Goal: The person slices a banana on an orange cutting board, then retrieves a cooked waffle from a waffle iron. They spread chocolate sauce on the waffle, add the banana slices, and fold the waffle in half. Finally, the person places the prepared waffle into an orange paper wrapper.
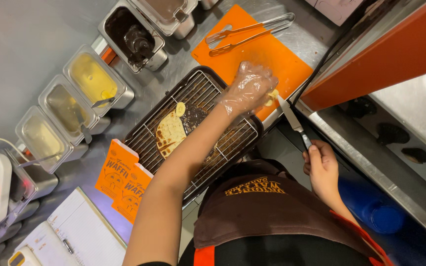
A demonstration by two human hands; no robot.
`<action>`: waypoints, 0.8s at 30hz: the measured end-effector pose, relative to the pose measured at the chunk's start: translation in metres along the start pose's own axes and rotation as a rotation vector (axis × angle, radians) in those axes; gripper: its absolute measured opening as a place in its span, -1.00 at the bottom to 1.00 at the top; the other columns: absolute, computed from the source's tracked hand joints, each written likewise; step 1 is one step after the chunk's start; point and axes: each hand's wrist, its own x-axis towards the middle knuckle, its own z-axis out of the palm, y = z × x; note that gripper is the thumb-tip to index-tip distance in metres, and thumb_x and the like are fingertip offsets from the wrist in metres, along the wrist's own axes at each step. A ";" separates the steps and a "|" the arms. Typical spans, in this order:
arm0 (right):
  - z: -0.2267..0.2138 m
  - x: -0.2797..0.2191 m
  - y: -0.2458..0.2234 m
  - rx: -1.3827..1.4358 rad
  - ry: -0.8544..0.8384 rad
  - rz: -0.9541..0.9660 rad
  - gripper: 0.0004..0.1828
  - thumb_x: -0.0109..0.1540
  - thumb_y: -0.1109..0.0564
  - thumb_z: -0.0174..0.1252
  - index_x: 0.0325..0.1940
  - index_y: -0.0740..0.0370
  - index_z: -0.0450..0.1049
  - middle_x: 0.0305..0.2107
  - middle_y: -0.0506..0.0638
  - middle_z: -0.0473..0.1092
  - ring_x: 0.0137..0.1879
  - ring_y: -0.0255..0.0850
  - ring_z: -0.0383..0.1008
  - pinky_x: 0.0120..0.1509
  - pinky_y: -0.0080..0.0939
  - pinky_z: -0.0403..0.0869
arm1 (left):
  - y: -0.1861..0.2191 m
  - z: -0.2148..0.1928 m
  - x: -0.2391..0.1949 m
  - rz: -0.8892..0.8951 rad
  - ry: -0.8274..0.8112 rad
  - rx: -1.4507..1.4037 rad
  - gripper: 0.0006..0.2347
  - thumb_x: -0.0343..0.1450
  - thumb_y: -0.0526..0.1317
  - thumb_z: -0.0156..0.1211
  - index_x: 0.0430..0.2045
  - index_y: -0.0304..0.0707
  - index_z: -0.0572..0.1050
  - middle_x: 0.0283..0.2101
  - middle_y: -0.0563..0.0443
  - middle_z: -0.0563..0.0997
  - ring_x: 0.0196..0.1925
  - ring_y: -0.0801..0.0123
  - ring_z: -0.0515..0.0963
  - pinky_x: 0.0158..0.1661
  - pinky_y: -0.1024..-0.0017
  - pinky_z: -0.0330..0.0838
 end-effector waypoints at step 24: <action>0.107 0.018 -0.053 -0.590 -0.401 -0.363 -0.74 0.37 0.11 0.09 0.05 0.35 0.45 -0.42 -0.09 0.46 -0.33 -0.44 0.36 -0.25 -0.42 0.37 | -0.062 -0.087 -0.170 -0.746 0.049 -0.221 -0.90 0.24 -0.09 0.37 -0.54 -0.02 0.68 -0.35 -0.01 0.63 -0.14 0.19 0.58 0.08 0.17 0.26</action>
